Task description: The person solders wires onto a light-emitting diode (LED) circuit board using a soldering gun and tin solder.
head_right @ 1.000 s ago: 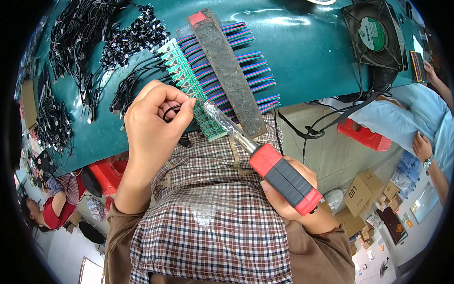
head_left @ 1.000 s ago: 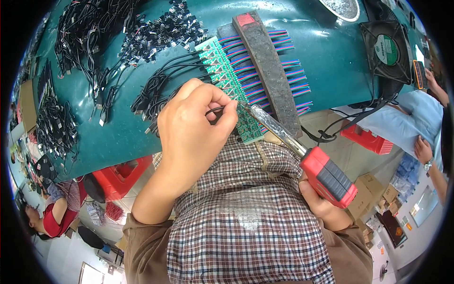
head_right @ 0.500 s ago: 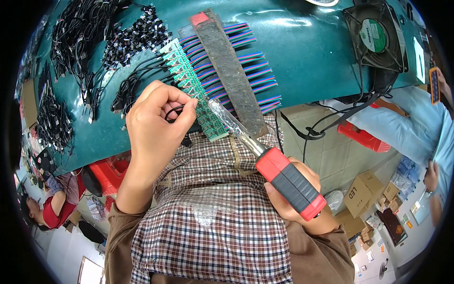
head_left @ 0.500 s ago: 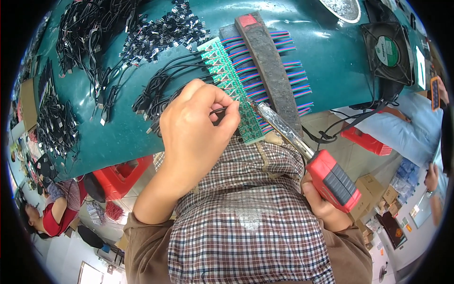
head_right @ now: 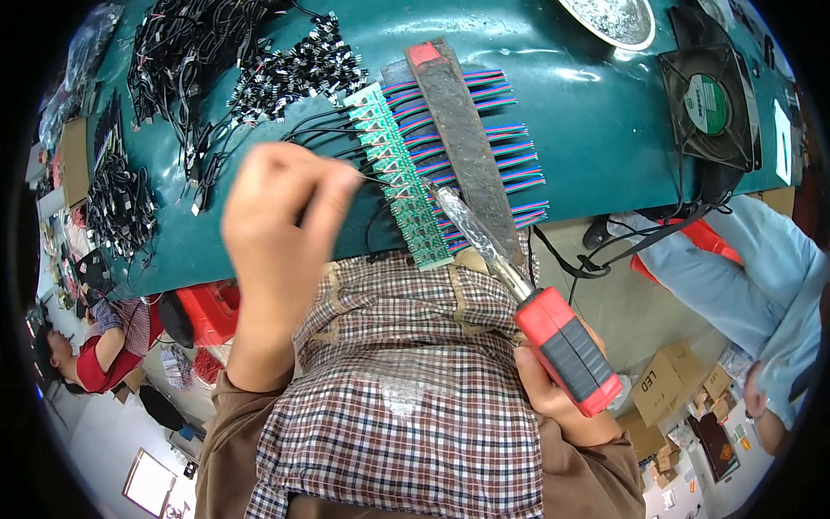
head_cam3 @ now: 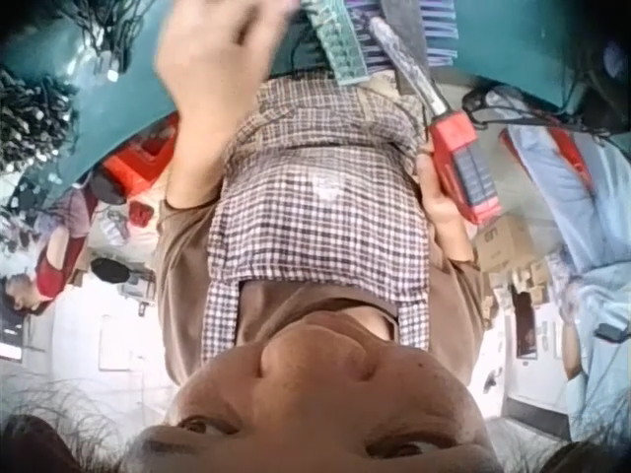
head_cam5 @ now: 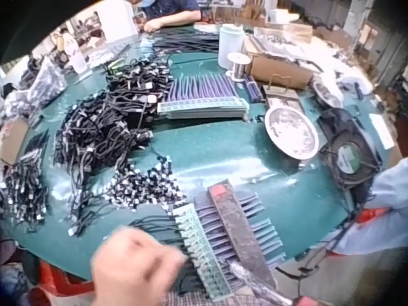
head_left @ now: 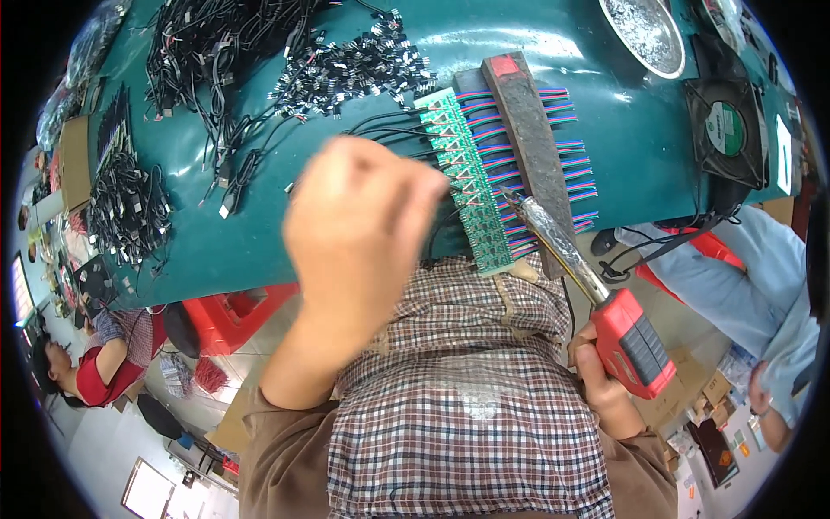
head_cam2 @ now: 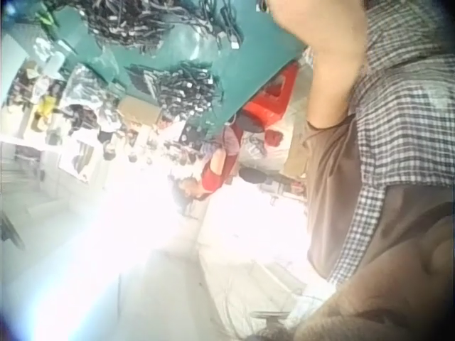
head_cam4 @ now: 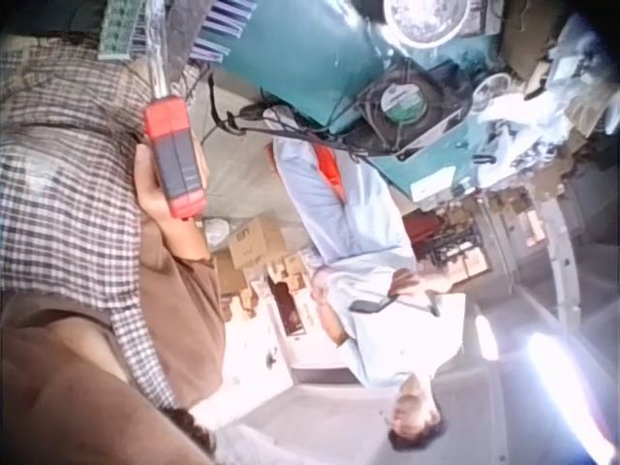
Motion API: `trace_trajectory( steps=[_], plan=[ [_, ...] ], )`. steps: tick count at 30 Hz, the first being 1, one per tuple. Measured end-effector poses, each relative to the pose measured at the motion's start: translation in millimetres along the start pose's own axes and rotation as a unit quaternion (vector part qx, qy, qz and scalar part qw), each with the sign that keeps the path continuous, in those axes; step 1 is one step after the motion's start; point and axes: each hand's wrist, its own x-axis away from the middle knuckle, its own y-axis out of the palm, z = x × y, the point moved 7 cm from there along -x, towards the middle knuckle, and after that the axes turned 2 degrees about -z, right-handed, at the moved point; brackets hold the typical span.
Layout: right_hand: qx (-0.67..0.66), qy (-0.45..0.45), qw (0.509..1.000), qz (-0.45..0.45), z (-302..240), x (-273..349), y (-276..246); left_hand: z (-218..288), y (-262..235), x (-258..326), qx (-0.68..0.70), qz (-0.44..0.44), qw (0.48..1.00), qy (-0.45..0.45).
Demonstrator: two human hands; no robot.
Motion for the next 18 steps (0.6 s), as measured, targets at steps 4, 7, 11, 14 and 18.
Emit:
trace_trajectory(
  steps=[4, 7, 11, 14, 18],
  plan=[
    [0.02, -0.031, 0.999, -0.005, -6, -3, 1, -58, -41, -14, -0.119, 0.109, 0.983, -0.092],
    [0.007, -0.017, 1.0, 0.004, -6, -3, 2, -90, -42, -15, -0.169, 0.098, 0.976, -0.1],
    [0.012, -0.006, 1.0, 0.002, -8, -2, 4, -103, -47, -12, -0.067, 0.119, 0.985, -0.108],
    [0.015, -0.001, 1.0, 0.003, -8, -2, 3, -107, -57, -5, 0.015, 0.173, 0.977, -0.123],
    [0.037, 0.002, 0.999, -0.023, -11, -6, 4, -67, -80, 1, -0.045, 0.191, 0.976, -0.096]
  ],
)
